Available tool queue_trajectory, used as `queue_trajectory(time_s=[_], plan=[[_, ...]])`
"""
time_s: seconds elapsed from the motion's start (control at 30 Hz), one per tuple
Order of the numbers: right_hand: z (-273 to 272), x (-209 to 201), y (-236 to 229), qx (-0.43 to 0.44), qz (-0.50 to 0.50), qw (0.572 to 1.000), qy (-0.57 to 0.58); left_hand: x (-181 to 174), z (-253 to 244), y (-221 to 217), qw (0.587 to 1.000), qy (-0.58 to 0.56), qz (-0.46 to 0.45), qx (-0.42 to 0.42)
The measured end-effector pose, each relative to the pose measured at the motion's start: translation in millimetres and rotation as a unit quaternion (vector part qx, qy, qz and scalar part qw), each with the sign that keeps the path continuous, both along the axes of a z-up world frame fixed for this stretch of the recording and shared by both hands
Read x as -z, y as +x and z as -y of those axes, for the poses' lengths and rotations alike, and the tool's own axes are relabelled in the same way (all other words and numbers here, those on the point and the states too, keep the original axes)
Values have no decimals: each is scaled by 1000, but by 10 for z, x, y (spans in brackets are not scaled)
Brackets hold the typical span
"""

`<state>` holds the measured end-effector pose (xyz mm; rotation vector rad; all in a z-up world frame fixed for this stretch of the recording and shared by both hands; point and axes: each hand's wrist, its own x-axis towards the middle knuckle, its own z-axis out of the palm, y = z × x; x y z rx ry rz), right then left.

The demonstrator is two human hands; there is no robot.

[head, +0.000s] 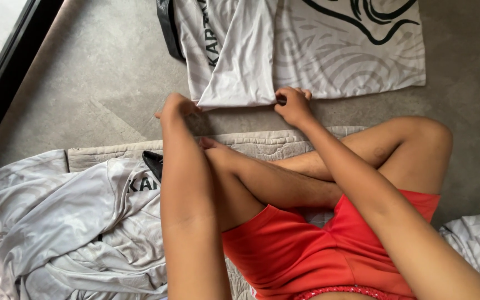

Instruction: The person folds a white long-sleeved jersey with black graphics by hand while sitting on a floor mat.

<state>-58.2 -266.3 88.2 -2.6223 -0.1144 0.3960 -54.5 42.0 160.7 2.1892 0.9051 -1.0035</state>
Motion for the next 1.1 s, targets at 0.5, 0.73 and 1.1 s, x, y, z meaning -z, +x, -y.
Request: queue_trajectory(time_s=[0.5,0.73,1.1], plan=[[-232,-54,527,212,-66,959,176,363,578,267,951,42,285,109],[54,-220,436,117,-83,983,114,296,557,172,966,51,203,153],[1799,-869,526,-105,-166,976,-94,-62,1102,228,874,158,296,352]])
